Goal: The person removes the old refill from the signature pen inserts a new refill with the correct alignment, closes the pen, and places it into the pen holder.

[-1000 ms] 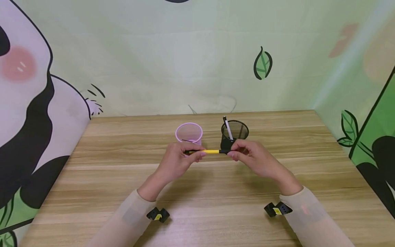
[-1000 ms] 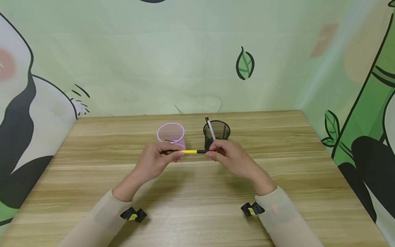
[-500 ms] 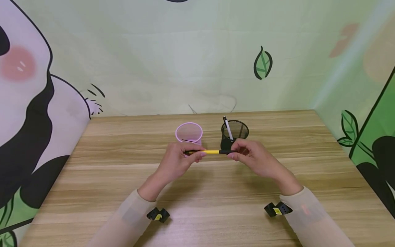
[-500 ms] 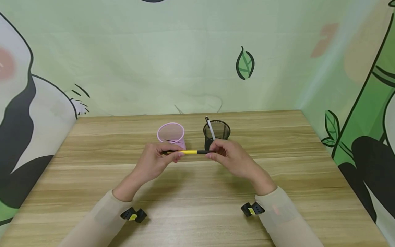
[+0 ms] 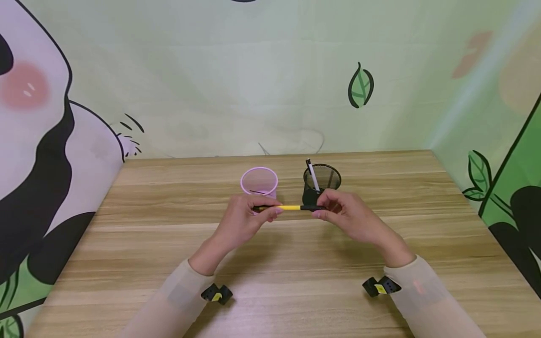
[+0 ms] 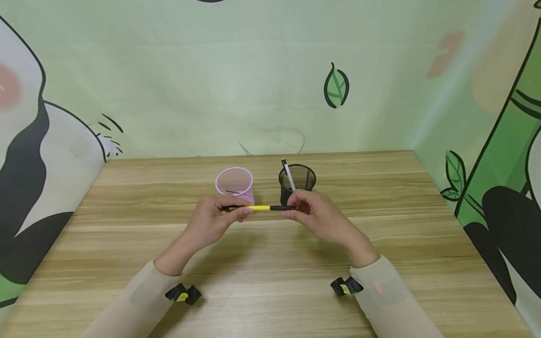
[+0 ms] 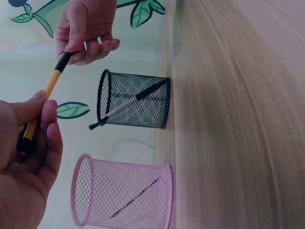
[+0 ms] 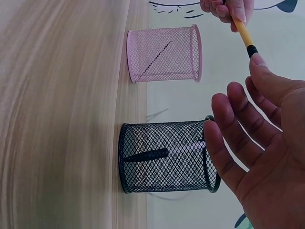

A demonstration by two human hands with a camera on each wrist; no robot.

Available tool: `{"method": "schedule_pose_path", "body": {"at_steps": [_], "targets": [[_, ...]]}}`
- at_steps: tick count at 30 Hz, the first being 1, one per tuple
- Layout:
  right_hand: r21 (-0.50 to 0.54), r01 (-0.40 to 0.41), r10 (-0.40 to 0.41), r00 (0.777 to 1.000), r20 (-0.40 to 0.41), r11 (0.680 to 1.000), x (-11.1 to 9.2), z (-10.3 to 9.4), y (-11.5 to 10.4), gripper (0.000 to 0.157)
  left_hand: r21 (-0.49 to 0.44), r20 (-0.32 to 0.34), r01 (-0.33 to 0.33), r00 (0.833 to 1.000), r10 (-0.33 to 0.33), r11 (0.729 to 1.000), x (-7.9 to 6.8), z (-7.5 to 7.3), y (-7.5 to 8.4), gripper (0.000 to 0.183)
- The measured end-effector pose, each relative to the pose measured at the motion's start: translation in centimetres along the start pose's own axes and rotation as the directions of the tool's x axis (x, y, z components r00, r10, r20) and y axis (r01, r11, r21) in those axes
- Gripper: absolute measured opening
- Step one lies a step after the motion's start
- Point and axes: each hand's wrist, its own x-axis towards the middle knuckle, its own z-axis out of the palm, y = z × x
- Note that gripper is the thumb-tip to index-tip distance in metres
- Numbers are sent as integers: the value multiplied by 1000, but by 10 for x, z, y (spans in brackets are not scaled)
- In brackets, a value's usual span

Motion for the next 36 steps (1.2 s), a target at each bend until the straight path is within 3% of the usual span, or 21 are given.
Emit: {"method": "schedule_pose_path", "body": {"at_steps": [10,20,36], "targets": [[6,5,-5,1000,11,1000,1,1,3,15,-7,1,1,1000,-1,1000,0,0,-1,10],[11,-24,24,1000,13,1000,2,4,4,7,-10,-5,-13,1000,13,1000,-1,-1,-4,10],[10,-35,34,999,15,999,1,3,4,36,-31,0,-9,1000,9,999,-1,0,-6,10]]}}
